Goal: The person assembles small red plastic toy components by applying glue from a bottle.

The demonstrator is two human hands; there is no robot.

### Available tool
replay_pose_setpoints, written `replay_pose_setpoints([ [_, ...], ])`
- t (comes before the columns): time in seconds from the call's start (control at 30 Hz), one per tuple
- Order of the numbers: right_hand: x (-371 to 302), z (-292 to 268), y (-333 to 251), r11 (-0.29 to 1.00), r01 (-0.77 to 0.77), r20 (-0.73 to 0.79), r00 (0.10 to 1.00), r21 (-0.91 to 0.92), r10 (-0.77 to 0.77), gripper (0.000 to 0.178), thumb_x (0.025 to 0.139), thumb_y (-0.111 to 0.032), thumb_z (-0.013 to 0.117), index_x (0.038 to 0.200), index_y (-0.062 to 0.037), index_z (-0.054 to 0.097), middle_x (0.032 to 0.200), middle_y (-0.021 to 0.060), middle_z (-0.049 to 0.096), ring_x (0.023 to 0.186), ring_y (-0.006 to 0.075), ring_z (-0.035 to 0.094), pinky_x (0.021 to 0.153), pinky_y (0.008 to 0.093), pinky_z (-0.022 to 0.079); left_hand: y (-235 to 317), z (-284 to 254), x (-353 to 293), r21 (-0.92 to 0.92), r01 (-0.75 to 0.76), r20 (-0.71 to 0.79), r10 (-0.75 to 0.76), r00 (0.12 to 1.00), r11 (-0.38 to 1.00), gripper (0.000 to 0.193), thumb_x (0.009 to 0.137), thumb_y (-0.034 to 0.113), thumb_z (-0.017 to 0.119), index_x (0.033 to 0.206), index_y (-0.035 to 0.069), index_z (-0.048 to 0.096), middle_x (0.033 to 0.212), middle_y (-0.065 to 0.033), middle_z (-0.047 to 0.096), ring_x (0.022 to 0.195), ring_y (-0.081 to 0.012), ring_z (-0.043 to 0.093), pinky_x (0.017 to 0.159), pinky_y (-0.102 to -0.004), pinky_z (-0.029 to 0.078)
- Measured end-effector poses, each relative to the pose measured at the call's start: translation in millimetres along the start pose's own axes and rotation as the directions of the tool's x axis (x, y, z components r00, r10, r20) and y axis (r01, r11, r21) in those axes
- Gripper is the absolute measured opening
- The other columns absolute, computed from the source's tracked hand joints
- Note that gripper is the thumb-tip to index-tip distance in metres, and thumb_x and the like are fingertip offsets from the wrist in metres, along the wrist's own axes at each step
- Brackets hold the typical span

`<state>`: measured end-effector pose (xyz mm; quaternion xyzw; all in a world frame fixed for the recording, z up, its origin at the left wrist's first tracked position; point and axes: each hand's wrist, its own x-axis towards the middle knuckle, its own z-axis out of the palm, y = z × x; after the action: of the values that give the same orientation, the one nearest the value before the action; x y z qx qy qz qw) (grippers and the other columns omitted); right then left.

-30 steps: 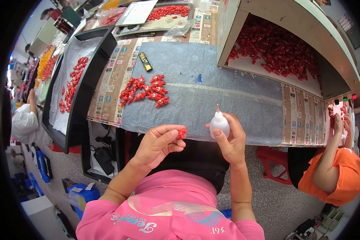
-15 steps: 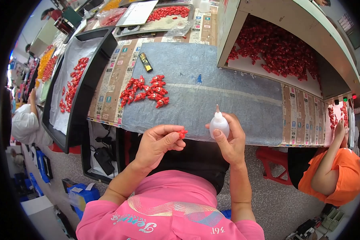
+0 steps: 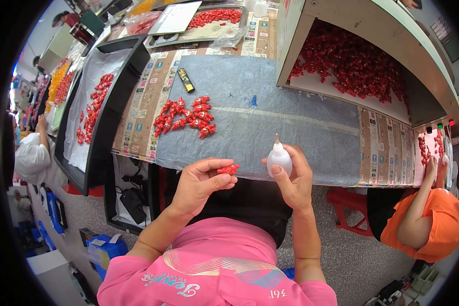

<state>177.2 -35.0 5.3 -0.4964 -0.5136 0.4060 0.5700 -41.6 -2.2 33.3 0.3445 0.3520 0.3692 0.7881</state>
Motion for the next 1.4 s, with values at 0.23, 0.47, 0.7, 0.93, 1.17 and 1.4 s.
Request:
replay_pose_setpoints([
  [0.23,-0.1,-0.5,0.2,1.000,0.004,0.005,1.000,-0.007,-0.004,0.041,0.089,-0.021,0.063,0.118,0.0055,0.049,0.100,0.0089,0.052,0.090,0.0218,0.065,0.075,0.0291,0.049,0.5,-1.8,-0.2,-0.008,0.040,-0.008,-0.040,0.999,0.999,0.029,0.087,0.003,0.063,0.115,-0.004,0.059,0.099,-0.0098,0.063,0.086,-0.0157,0.065,0.076,-0.0266,0.056],
  [0.47,-0.9,-0.6,1.0,1.000,0.003,0.001,1.000,0.003,-0.003,0.042,0.089,-0.021,0.063,0.119,0.0053,0.049,0.102,0.0092,0.052,0.091,0.0224,0.065,0.075,0.0294,0.050,0.0,-2.7,-0.3,-0.020,0.045,0.007,-0.045,0.999,0.999,0.029,0.088,0.006,0.063,0.115,-0.003,0.059,0.099,-0.0093,0.063,0.084,-0.0154,0.065,0.075,-0.0265,0.056],
  [0.7,-0.7,-0.9,1.1,1.000,0.004,0.006,1.000,0.005,-0.004,0.043,0.089,-0.021,0.063,0.120,0.0050,0.049,0.102,0.0090,0.052,0.091,0.0233,0.065,0.075,0.0296,0.050,-0.2,-2.5,0.3,-0.031,0.056,0.005,-0.056,0.998,0.998,0.027,0.088,0.006,0.063,0.113,-0.004,0.059,0.098,-0.0098,0.063,0.084,-0.0159,0.065,0.074,-0.0269,0.056],
  [0.93,-0.6,-0.7,0.7,1.000,0.005,0.004,1.000,0.000,-0.005,0.043,0.089,-0.022,0.063,0.119,0.0053,0.049,0.101,0.0089,0.052,0.090,0.0233,0.065,0.075,0.0294,0.050,-1.6,-3.1,1.6,-0.033,0.019,0.009,-0.019,1.000,0.999,0.025,0.087,0.001,0.061,0.111,-0.004,0.057,0.098,-0.0108,0.063,0.085,-0.0162,0.065,0.076,-0.0276,0.056],
  [1.17,-0.8,-1.1,-0.1,1.000,-0.003,0.001,1.000,0.014,0.003,0.043,0.089,-0.022,0.063,0.119,0.0057,0.049,0.101,0.0090,0.052,0.091,0.0228,0.065,0.076,0.0298,0.050,0.1,-1.7,1.5,-0.006,0.014,0.002,-0.014,1.000,1.000,0.025,0.087,0.002,0.061,0.111,-0.004,0.058,0.097,-0.0103,0.063,0.084,-0.0161,0.065,0.075,-0.0273,0.056],
  [1.4,4.2,-0.6,-5.1,0.996,-0.039,-0.036,0.998,0.078,0.041,0.043,0.089,-0.021,0.064,0.119,0.0058,0.049,0.105,0.0092,0.053,0.093,0.0233,0.064,0.079,0.0306,0.050,4.3,-2.6,2.0,-0.003,0.037,-0.007,-0.037,0.999,0.999,0.022,0.087,0.004,0.063,0.107,-0.003,0.058,0.095,-0.0098,0.062,0.080,-0.0159,0.066,0.071,-0.0270,0.056],
])
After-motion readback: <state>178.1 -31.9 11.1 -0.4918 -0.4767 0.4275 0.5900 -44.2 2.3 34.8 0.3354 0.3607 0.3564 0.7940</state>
